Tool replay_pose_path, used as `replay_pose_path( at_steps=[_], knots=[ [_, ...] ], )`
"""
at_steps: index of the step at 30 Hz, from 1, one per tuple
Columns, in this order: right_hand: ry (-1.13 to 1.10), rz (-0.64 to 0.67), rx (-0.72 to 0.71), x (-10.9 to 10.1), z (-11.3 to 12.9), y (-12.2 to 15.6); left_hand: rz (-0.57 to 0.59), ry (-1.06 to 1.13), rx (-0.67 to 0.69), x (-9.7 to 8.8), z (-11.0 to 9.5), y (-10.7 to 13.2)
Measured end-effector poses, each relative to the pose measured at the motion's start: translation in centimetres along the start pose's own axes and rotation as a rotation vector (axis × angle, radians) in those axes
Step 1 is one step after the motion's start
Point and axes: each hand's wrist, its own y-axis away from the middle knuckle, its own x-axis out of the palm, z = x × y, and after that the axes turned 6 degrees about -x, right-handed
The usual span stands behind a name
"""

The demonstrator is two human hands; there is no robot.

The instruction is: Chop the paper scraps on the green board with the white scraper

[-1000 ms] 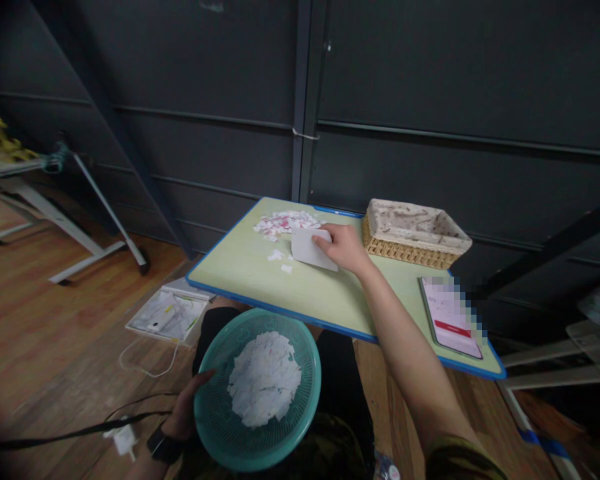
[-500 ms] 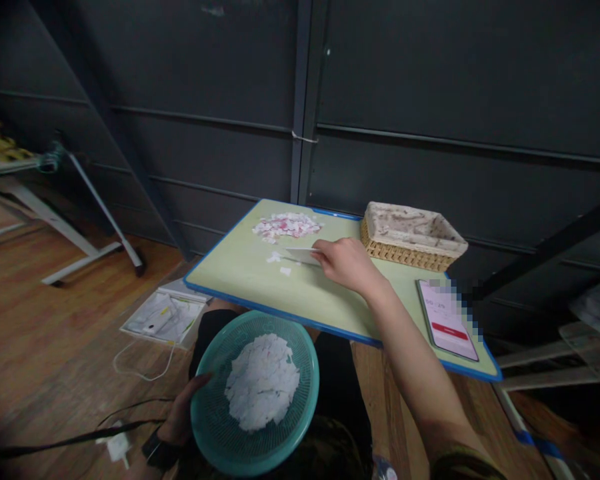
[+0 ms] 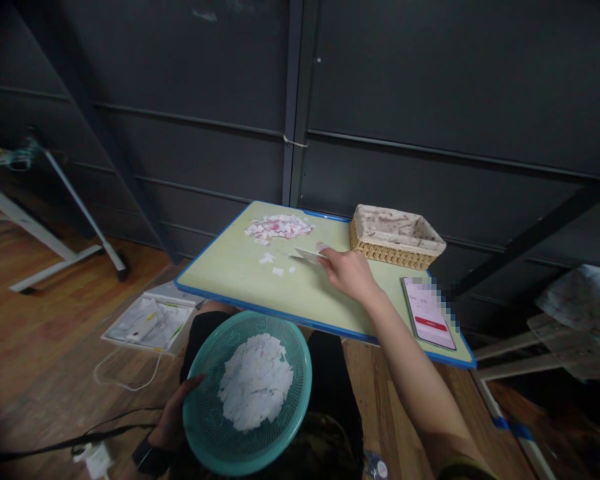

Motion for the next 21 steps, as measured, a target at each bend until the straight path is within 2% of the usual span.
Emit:
replay_pose_path(
  at_steps=[4, 11, 15, 18, 21],
  knots=[
    [-0.058, -0.014, 0.050, 0.3, -0.8, -1.9, 0.001, 0.003, 0.056, -0.3, 0.2, -0.2],
    [-0.162, -0.008, 0.024, 0.5, -1.8, -5.2, -0.006, 0.040, 0.029, 0.4, 0.0, 0.5],
    [-0.105, 0.010, 0.028, 0.0, -2.7, -5.0, -0.033, 0.069, 0.028, 0.3, 0.1, 0.4],
    [-0.033, 0.030, 0.047, -0.9, -3.3, -4.2, -0.007, 0.086, -0.010, -0.3, 0.3, -0.1],
    [-0.003, -0.018, 0.091, -1.6, -3.6, -3.8, -0.025, 0.108, 0.001, -0.8, 0.5, -0.7]
  ],
)
